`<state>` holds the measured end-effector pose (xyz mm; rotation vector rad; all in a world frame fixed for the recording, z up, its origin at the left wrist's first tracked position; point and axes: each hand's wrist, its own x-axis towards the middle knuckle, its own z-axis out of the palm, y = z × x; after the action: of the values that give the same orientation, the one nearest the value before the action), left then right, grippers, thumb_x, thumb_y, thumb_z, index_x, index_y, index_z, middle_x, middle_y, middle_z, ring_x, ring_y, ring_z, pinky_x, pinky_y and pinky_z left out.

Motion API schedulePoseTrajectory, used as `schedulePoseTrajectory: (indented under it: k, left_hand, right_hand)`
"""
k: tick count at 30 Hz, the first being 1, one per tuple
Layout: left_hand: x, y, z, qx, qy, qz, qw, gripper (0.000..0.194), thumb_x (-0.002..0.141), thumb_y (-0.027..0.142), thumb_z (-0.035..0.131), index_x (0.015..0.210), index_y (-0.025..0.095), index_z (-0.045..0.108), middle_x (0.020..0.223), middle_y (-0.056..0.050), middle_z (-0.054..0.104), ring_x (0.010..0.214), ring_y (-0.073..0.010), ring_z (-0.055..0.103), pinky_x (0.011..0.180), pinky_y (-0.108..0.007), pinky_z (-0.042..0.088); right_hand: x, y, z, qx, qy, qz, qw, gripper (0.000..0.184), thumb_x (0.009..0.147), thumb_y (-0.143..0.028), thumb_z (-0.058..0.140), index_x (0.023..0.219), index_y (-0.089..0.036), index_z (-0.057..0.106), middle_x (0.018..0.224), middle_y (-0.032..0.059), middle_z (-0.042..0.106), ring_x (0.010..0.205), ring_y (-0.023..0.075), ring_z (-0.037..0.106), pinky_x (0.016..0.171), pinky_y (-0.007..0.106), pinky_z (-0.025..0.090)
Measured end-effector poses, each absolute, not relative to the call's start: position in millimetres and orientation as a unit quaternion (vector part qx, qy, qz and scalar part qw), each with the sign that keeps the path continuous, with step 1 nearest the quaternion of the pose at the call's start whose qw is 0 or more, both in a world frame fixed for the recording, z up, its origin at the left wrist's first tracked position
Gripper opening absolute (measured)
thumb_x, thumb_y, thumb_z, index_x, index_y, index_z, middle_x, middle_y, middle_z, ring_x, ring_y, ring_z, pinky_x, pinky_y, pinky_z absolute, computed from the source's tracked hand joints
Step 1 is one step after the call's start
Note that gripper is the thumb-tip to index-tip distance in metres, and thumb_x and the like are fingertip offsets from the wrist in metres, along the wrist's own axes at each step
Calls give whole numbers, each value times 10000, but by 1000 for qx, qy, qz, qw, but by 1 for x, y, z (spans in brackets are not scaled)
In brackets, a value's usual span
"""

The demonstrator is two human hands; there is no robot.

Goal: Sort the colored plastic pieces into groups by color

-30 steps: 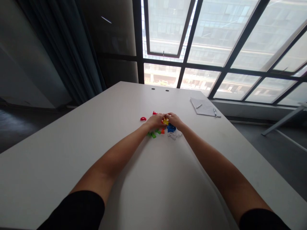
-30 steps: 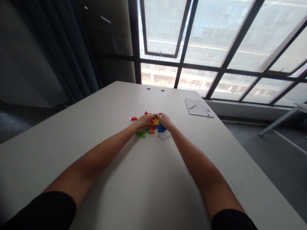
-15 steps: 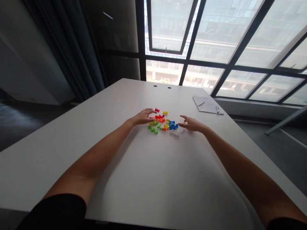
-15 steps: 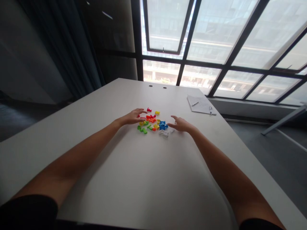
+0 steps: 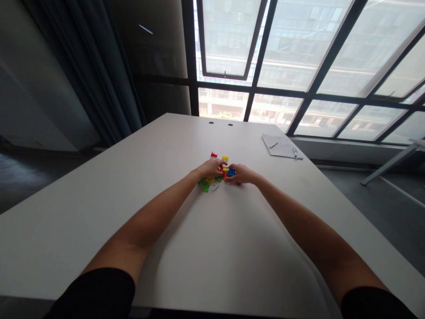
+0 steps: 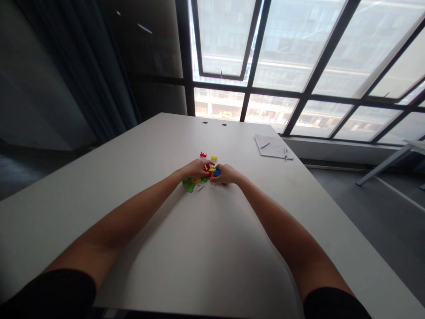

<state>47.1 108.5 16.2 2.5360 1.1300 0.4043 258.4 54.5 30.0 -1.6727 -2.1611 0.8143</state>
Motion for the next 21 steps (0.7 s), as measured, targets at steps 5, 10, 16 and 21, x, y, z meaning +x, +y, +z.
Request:
schedulePoseTrajectory:
  k: [5, 10, 16, 21]
  left_hand:
    - [40, 110, 24, 842, 381, 267, 273, 377, 845, 321, 705, 1195, 206, 786, 1099, -55, 807, 940, -203, 751, 876, -303, 621]
    - [36, 128, 35, 804, 429, 309, 272, 373, 948, 266, 574, 1266, 216, 764, 1209, -69, 790, 1048, -206, 741, 924, -310, 614]
    - [54, 150, 27, 856, 469, 178, 121, 588, 937, 521, 659, 1485, 311, 632, 1592, -79, 564, 1455, -299, 510, 1240, -475, 376]
    - [71, 159, 21, 869, 467, 104, 128, 582, 758, 672, 784, 1193, 285, 780, 1325, -95, 740, 1275, -307, 639, 1089, -388, 502]
  right_hand:
    - [267, 63, 17, -551, -687, 357, 312, 476, 707, -272, 924, 1095, -253, 650, 987, 30, 748, 645, 154, 682, 518, 277, 607]
    - [267, 65, 15, -534, -646, 391, 381, 382, 824, -256, 795, 1157, -242, 609, 1104, 52, 749, 717, 146, 726, 545, 260, 627]
    - [271, 56, 19, -497, -705, 361, 354, 504, 920, -379, 721, 1391, -265, 578, 1192, 74, 772, 729, 171, 741, 632, 321, 637]
    - [285, 45, 3, -567, -751, 155, 302, 663, 907, -507, 766, 1473, -222, 570, 1396, 168, 688, 1217, 327, 694, 1101, 522, 525]
